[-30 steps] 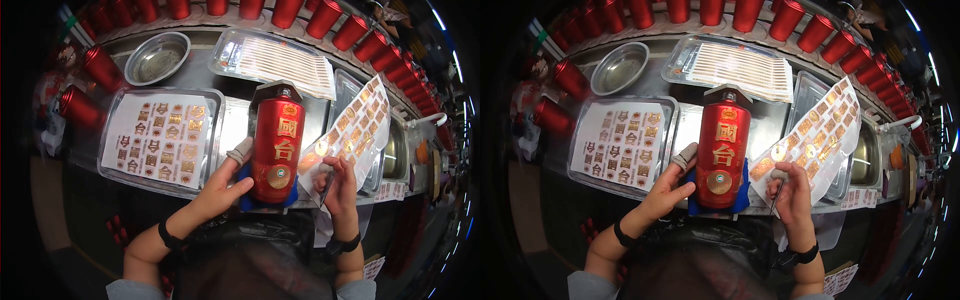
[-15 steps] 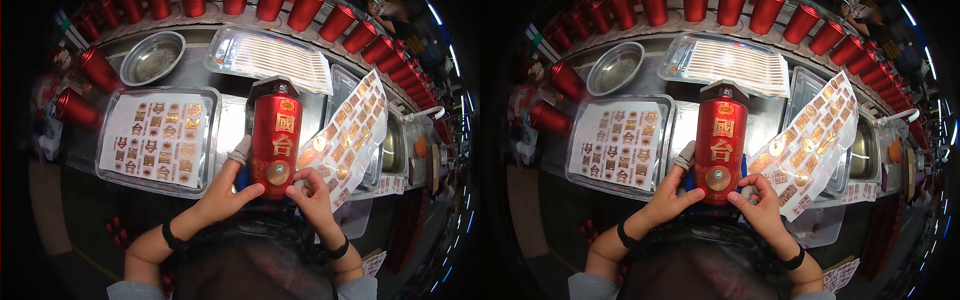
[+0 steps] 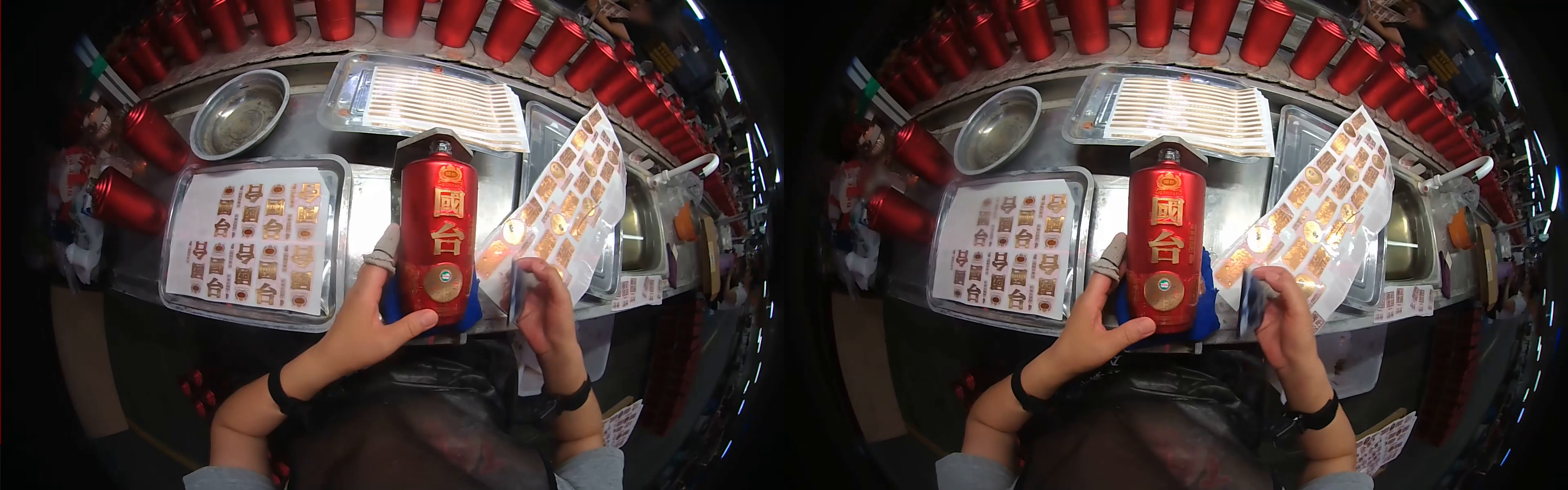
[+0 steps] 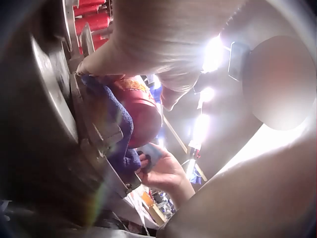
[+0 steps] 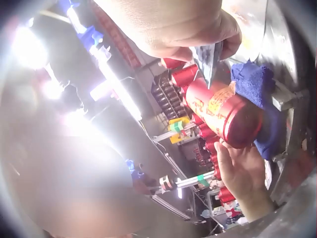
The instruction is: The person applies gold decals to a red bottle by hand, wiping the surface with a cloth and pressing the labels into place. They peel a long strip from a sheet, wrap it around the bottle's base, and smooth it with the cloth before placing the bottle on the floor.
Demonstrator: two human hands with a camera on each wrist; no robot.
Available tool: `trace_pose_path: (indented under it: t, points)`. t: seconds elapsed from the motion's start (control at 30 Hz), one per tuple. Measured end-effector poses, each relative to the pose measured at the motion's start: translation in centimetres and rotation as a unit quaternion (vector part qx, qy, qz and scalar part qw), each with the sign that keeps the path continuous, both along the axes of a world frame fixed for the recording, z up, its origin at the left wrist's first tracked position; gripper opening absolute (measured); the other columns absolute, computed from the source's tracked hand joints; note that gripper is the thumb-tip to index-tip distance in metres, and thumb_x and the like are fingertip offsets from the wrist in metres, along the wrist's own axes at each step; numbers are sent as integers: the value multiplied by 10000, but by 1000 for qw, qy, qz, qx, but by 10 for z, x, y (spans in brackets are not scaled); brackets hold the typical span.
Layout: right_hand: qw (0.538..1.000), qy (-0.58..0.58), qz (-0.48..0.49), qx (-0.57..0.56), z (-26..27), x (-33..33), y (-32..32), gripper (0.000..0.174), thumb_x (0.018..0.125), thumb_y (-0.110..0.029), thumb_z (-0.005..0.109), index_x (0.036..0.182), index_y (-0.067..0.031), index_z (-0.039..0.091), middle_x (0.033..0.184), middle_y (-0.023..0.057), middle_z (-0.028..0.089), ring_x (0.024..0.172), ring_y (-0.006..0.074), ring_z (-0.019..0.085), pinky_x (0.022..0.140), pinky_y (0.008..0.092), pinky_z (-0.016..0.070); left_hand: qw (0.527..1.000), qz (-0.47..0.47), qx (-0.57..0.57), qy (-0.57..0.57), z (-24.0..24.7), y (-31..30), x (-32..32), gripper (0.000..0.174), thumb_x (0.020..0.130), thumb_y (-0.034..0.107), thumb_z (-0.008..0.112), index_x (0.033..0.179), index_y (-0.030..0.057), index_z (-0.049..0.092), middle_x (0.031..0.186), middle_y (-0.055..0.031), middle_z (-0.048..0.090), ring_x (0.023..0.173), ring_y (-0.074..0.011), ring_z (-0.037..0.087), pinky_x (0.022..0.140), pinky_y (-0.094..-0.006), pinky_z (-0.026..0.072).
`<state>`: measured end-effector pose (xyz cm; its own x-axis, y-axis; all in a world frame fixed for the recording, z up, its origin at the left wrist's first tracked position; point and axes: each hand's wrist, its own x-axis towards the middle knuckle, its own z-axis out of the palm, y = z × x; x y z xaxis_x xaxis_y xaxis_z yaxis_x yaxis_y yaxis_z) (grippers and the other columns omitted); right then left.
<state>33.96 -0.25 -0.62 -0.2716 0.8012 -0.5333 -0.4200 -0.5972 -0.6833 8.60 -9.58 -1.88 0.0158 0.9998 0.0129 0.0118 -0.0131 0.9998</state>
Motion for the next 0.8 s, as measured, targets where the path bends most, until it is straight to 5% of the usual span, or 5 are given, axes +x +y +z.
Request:
trace_pose_path:
  t: [0.17, 0.27, 0.37, 0.67, 0.8]
  points:
    - [943, -189, 62, 268, 47, -42, -25, 371, 840, 8, 680, 1154, -47, 490, 949, 63, 634, 905, 146, 640, 773, 307, 558, 999, 14, 14, 33, -5, 2, 4, 980, 846, 188, 761, 1532, -64, 108, 1550, -229, 271, 1433, -286, 307, 1160, -373, 267]
    - [709, -319, 161, 608, 53, -68, -18, 296, 782, 4, 710, 1041, -25, 569, 932, 147, 629, 833, 291, 634, 735, 368, 523, 1000, 20, 18, -4, -6, 3, 7, 976, 849, 172, 757, 1533, -64, 101, 1547, -224, 279, 1424, -270, 317, 1155, -369, 274]
    - [642, -385, 136, 648, 46, -75, -2, 258, 761, -10, 728, 988, -16, 604, 899, 165, 617, 799, 347, 623, 709, 386, 512, 1000, 18, 9, -11, -1, 4, 9, 973, 853, 169, 752, 1535, -61, 97, 1536, -222, 298, 1419, -269, 320, 1149, -371, 283]
    - [609, -398, 128, 674, 54, -69, 11, 271, 739, 23, 748, 979, -13, 629, 874, 131, 647, 735, 306, 620, 621, 385, 493, 999, 25, 22, 3, -8, 3, 6, 970, 847, 201, 761, 1533, -56, 126, 1517, -221, 316, 1407, -283, 338, 1144, -373, 291]
    - [637, -344, 191, 663, 52, -68, 5, 285, 742, 20, 748, 997, -14, 626, 861, 125, 640, 742, 314, 613, 618, 390, 485, 999, 21, 25, 24, -7, 2, 4, 975, 847, 203, 764, 1530, -63, 122, 1512, -219, 321, 1404, -280, 341, 1146, -372, 288]
